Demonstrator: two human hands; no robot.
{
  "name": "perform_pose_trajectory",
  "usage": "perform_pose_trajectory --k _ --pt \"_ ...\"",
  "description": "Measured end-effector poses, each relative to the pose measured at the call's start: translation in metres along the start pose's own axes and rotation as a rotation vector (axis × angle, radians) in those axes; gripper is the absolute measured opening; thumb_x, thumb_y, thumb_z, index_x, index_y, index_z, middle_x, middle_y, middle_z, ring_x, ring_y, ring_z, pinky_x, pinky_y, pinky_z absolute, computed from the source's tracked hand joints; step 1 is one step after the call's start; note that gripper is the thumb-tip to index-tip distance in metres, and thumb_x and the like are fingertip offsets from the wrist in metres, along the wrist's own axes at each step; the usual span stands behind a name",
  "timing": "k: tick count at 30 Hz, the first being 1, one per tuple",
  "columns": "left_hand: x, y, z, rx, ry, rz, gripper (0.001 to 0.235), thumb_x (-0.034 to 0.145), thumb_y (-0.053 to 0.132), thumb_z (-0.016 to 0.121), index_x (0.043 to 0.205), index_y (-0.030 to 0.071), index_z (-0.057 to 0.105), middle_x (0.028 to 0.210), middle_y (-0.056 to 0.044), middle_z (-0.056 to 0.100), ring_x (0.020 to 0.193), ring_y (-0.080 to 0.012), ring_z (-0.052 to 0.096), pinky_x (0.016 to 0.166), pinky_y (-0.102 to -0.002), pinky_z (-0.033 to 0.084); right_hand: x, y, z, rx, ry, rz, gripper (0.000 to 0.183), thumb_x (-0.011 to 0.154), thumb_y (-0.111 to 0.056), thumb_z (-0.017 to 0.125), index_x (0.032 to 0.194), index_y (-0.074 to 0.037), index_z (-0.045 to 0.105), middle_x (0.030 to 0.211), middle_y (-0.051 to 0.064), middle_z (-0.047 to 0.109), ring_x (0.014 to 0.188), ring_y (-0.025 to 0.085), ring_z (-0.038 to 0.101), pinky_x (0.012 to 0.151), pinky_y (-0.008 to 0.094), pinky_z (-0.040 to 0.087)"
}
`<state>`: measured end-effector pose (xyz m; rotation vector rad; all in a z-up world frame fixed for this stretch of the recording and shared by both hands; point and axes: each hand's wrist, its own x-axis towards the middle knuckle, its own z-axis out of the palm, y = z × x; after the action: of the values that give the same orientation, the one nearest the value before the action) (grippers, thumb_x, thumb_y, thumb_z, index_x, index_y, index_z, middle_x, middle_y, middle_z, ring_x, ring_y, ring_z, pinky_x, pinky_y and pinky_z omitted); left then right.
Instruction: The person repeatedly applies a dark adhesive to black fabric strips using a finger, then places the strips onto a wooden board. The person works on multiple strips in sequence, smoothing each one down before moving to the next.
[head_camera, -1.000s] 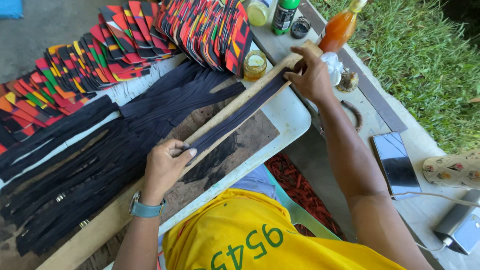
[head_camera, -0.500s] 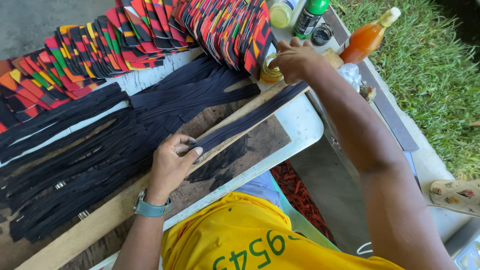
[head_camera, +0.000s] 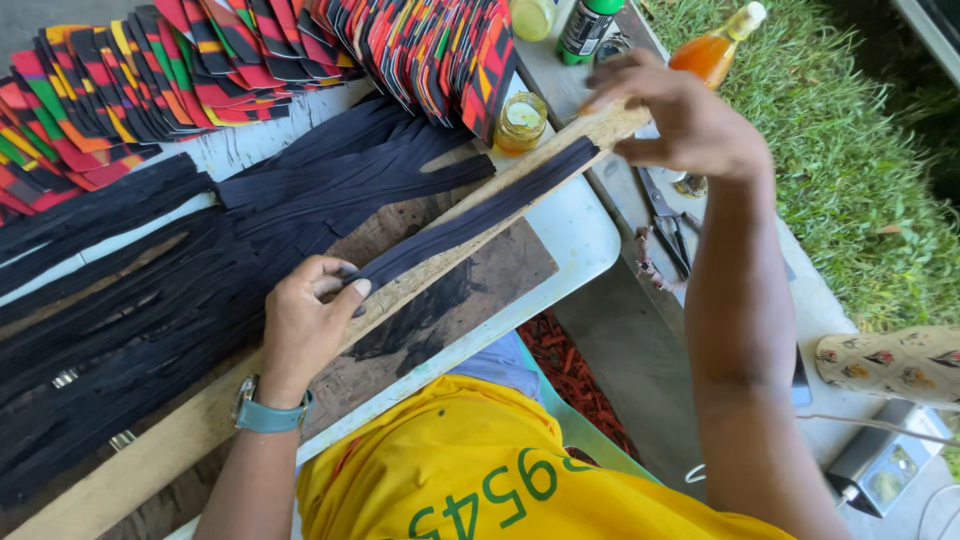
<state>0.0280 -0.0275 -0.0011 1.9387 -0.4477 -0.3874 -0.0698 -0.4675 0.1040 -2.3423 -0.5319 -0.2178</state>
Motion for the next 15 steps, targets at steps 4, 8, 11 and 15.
perform_pose_trajectory --k 4,8,11,15 --pt "0.001 -0.003 0.002 -0.074 -0.006 -0.046 0.023 0.088 0.010 0.075 0.106 -0.004 0.069 0.089 -0.014 0.079 0.072 -0.0130 0.073 0.063 -0.027 0.058 -0.056 -0.014 0.031 0.875 0.155 0.126 0.086 0.086 0.004 0.076 0.160 -0.020 0.039 0.114 0.012 0.066 0.096 0.020 0.064 0.081 0.032 0.055" --pt "0.001 0.000 0.002 -0.104 -0.037 -0.051 0.027 0.089 0.011 0.074 0.110 -0.004 0.067 0.090 -0.014 0.079 0.074 -0.0127 0.073 0.064 -0.027 0.057 -0.083 0.005 0.076 0.832 0.105 0.495 0.117 0.073 0.002 0.076 0.167 -0.015 0.009 0.125 0.012 0.061 0.086 0.016 0.067 0.060 0.025 0.054" --pt "0.003 0.004 0.000 -0.077 -0.049 -0.078 0.031 0.089 0.012 0.074 0.114 -0.004 0.065 0.090 -0.014 0.078 0.074 -0.0132 0.074 0.064 -0.027 0.058 -0.088 0.016 0.088 0.816 0.114 0.595 0.116 0.075 0.000 0.074 0.169 -0.015 0.009 0.108 0.014 0.065 0.076 0.010 0.061 0.056 0.021 0.050" --pt "0.003 0.002 0.001 -0.108 -0.046 -0.073 0.031 0.090 0.011 0.074 0.115 -0.005 0.064 0.093 -0.015 0.078 0.076 -0.0140 0.073 0.064 -0.027 0.058 -0.084 0.015 0.087 0.808 0.115 0.683 0.113 0.077 -0.001 0.071 0.170 -0.017 0.009 0.093 0.014 0.069 0.064 0.006 0.056 0.053 0.020 0.046"
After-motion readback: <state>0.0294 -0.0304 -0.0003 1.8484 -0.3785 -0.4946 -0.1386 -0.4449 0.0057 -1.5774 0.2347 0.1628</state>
